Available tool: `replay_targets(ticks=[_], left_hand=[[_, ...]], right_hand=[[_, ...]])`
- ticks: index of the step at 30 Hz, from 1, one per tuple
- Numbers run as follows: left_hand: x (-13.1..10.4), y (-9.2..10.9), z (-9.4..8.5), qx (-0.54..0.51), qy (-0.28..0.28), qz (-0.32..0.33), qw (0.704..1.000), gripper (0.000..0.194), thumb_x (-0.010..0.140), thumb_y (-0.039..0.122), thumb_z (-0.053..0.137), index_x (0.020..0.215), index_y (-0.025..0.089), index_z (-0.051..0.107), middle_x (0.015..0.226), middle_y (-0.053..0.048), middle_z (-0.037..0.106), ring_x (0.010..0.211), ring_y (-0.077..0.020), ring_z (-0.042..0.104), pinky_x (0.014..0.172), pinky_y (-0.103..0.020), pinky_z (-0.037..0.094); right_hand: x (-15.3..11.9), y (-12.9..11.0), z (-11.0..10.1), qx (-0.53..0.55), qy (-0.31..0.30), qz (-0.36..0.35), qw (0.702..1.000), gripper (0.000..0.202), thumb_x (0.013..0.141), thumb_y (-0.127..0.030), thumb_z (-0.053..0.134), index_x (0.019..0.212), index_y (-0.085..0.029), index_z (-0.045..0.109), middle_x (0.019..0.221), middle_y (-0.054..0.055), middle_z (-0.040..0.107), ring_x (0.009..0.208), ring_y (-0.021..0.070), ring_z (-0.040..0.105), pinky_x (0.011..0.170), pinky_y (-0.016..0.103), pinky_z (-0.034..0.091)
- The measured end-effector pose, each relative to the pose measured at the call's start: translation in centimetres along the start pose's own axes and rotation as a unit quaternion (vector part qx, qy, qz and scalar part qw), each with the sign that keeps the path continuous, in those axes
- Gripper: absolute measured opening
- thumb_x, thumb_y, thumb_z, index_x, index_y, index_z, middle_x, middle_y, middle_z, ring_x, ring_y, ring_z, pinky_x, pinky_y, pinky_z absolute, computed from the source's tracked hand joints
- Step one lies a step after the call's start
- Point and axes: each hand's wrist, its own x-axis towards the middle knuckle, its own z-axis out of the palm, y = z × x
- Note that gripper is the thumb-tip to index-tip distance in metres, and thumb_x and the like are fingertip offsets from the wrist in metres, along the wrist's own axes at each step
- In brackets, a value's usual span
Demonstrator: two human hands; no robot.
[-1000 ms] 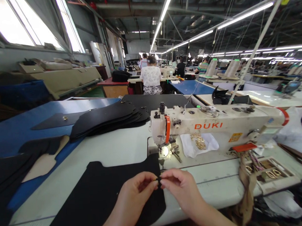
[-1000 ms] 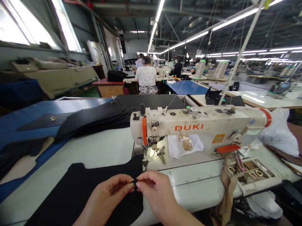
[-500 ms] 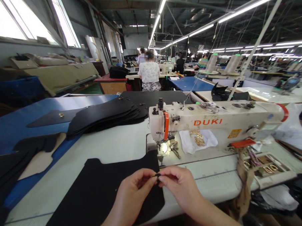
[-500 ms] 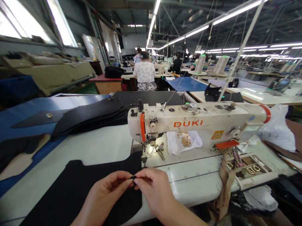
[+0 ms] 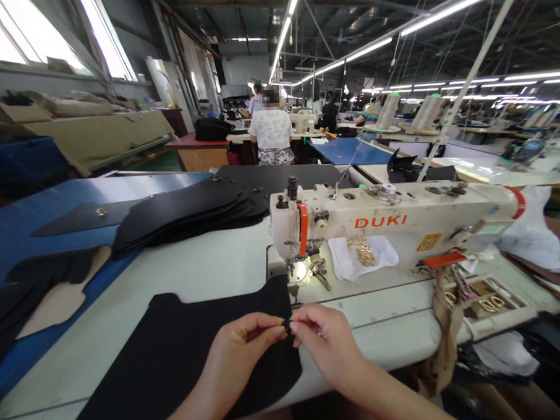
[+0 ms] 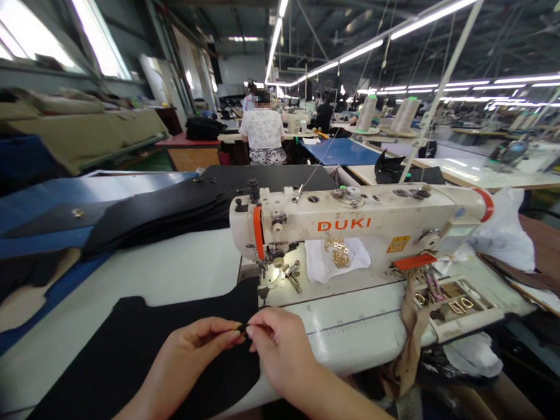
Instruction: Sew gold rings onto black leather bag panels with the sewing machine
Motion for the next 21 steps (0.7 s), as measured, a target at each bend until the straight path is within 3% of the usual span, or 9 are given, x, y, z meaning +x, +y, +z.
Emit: replay_targets(ticks=[3, 7, 9, 11, 13, 16, 18, 21], left_hand=[[0.5, -0.5, -0.3, -0.027, -0.023, -0.028, 0.999, 0.020, 0.059, 0.035, 0.074, 0.070, 0.018, 0.072, 0.069, -0.001, 0.073, 0.070, -0.0190, 0.067, 0.070, -0.027, 0.054], [1.4, -0.7, -1.0, -0.007, -0.071, -0.035, 0.997, 0.026, 0.066, 0.041, 0.067, 0.076, 0.017, 0.071, 0.071, -0.004, 0.074, 0.072, -0.0207, 0.069, 0.069, -0.029, 0.055], [2.2, -0.8, -1.4, 0.042, -0.061, 0.002, 0.997, 0.029, 0.073, 0.043, 0.061, 0.082, 0.018, 0.070, 0.079, -0.004, 0.075, 0.079, -0.0219, 0.070, 0.073, -0.031, 0.056], [3.3, -1.1, -1.6, 0.144, -0.020, 0.085, 0.986, 0.029, 0.079, 0.041, 0.055, 0.092, 0.019, 0.069, 0.092, -0.005, 0.074, 0.088, -0.0224, 0.069, 0.083, -0.035, 0.055], [4.4, -1.9, -1.7, 0.277, 0.009, 0.200, 0.940, 0.031, 0.084, 0.037, 0.052, 0.105, 0.019, 0.065, 0.110, -0.007, 0.070, 0.103, -0.0237, 0.064, 0.096, -0.041, 0.049], [5.5, -3.4, -1.4, 0.436, 0.006, 0.329, 0.838, 0.038, 0.089, 0.031, 0.046, 0.121, 0.016, 0.055, 0.128, -0.012, 0.059, 0.121, -0.0251, 0.052, 0.104, -0.045, 0.042], [5.6, -4.3, -1.2, 0.491, -0.002, 0.354, 0.796, 0.041, 0.092, 0.031, 0.041, 0.129, 0.013, 0.048, 0.132, -0.013, 0.055, 0.125, -0.0246, 0.048, 0.104, -0.044, 0.042], [5.2, -4.8, -1.1, 0.522, -0.004, 0.362, 0.773, 0.045, 0.094, 0.031, 0.037, 0.134, 0.012, 0.040, 0.133, -0.015, 0.054, 0.125, -0.0239, 0.048, 0.103, -0.042, 0.044]], right_hand=[[0.1, 0.8, 0.6, 0.076, -0.002, 0.048, 0.996, 0.013, 0.077, -0.025, 0.054, 0.071, -0.016, 0.061, 0.061, 0.000, 0.061, 0.054, 0.0119, 0.060, 0.053, 0.021, 0.044], [0.4, 1.8, 0.8, 0.113, -0.002, 0.093, 0.989, 0.012, 0.073, -0.028, 0.057, 0.069, -0.016, 0.059, 0.058, -0.002, 0.059, 0.051, 0.0117, 0.060, 0.050, 0.020, 0.043], [0.6, 2.1, 0.7, 0.117, -0.004, 0.106, 0.987, 0.012, 0.073, -0.028, 0.058, 0.068, -0.017, 0.058, 0.057, -0.002, 0.058, 0.050, 0.0115, 0.060, 0.050, 0.020, 0.044], [0.8, 2.4, 0.5, 0.119, -0.008, 0.118, 0.986, 0.012, 0.072, -0.028, 0.058, 0.066, -0.017, 0.057, 0.056, -0.003, 0.058, 0.050, 0.0111, 0.059, 0.051, 0.021, 0.044], [0.8, 2.7, 0.3, 0.119, -0.014, 0.129, 0.984, 0.011, 0.072, -0.026, 0.059, 0.065, -0.017, 0.057, 0.055, -0.003, 0.057, 0.048, 0.0105, 0.058, 0.051, 0.021, 0.044], [0.8, 3.0, -0.2, 0.110, -0.017, 0.144, 0.983, 0.008, 0.072, -0.022, 0.058, 0.065, -0.017, 0.058, 0.052, -0.005, 0.056, 0.047, 0.0097, 0.057, 0.051, 0.020, 0.045], [1.2, 3.0, -0.5, 0.102, -0.016, 0.157, 0.982, 0.008, 0.072, -0.018, 0.057, 0.064, -0.017, 0.057, 0.051, -0.005, 0.055, 0.045, 0.0092, 0.056, 0.050, 0.020, 0.045], [2.5, 2.7, -0.9, 0.083, -0.032, 0.197, 0.976, 0.012, 0.075, -0.013, 0.056, 0.063, -0.016, 0.055, 0.052, -0.006, 0.055, 0.043, 0.0074, 0.056, 0.046, 0.017, 0.044]])
